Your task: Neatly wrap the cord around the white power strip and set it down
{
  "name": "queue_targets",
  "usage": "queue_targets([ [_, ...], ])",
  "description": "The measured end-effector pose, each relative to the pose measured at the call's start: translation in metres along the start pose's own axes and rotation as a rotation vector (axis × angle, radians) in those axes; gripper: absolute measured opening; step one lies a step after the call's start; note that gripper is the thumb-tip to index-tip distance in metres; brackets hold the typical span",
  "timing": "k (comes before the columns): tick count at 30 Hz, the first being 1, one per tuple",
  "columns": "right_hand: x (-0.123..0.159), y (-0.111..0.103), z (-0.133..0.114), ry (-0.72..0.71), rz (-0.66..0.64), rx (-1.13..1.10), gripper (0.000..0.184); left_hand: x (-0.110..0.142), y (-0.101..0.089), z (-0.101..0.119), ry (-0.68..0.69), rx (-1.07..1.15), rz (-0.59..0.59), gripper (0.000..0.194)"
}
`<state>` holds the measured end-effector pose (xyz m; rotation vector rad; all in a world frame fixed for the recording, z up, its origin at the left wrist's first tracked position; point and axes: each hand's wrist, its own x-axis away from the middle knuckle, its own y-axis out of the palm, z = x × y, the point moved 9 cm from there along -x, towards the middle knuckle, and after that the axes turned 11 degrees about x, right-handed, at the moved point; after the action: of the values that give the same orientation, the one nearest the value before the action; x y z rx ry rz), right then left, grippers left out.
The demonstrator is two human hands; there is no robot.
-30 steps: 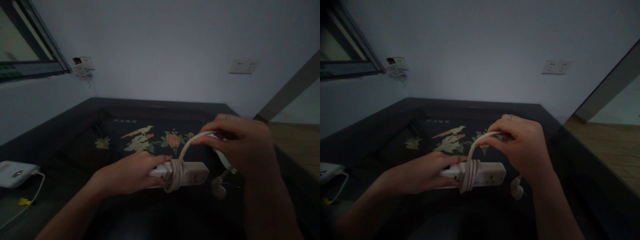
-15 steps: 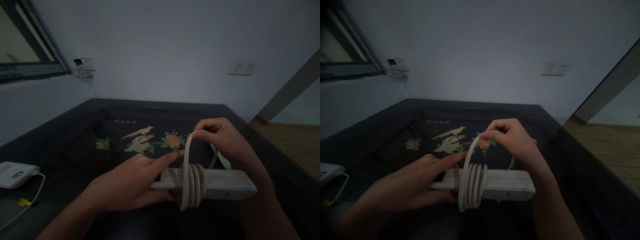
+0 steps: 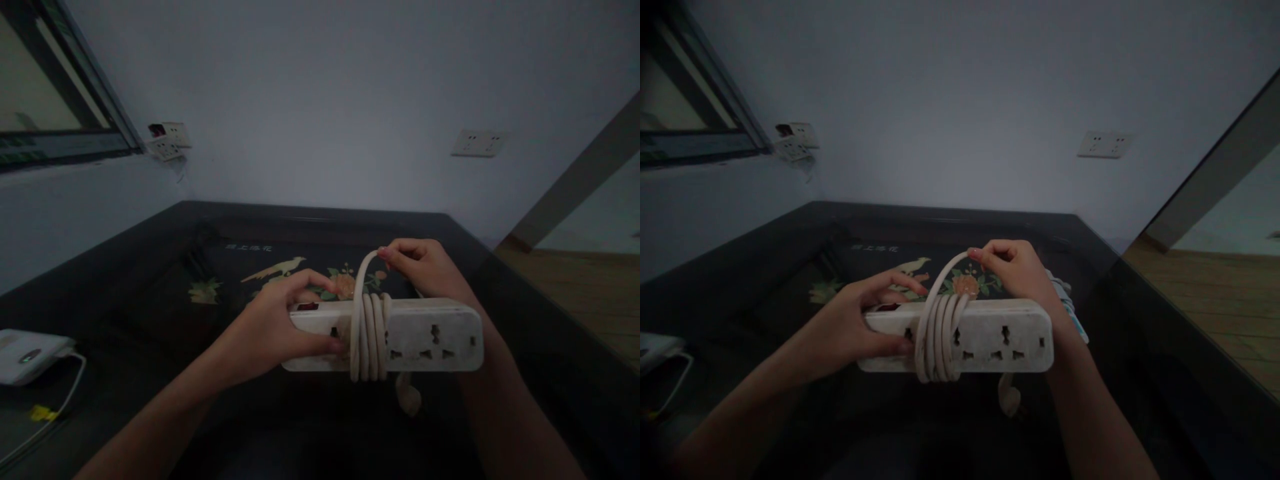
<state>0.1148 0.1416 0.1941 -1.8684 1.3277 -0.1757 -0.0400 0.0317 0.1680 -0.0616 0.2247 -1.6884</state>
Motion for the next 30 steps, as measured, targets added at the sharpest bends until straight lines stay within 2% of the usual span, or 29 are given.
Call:
queue_targets([
  [3, 0.0, -0.004, 0.002, 0.023, 0.062, -0.012, 0.037, -0.005, -0.005, 0.0, 0.01, 0.004, 0.017, 0.032],
  [6, 0.0, -0.008, 0.009, 0.065, 0.122, -0.024, 0.037, -0.01, -0.012, -0.006, -0.005, 0.049, 0.04, 0.03],
  [12, -0.003, -0.011, 0.033, 0.152, 0.23, -0.092, 0.039, -0.016, -0.016, -0.025, -0.084, 0.558, 0.117, 0.047],
  [17, -0.003, -0.011, 0.039, 0.142, 0.271, -0.139, 0.037, -0.022, -0.001, -0.037, -0.161, 0.693, 0.005, 0.039],
  [22, -0.003, -0.009, 0.038, 0.147, 0.241, -0.145, 0.038, -0.02, -0.004, -0.03, -0.105, 0.647, 0.011, 0.032],
  [25, -0.004, -0.007, 0.036, 0.124, 0.176, -0.149, 0.04, -0.015, -0.006, -0.02, -0.052, 0.625, 0.019, 0.032],
  [28, -0.006, -0.001, 0.026, 0.027, 0.059, -0.117, 0.042, -0.009, -0.006, -0.012, -0.011, 0.65, 0.02, 0.034],
  [30, -0.008, 0.007, 0.013, -0.07, -0.011, 0.003, 0.042, -0.006, -0.007, -0.012, -0.016, 0.682, 0.044, 0.037],
])
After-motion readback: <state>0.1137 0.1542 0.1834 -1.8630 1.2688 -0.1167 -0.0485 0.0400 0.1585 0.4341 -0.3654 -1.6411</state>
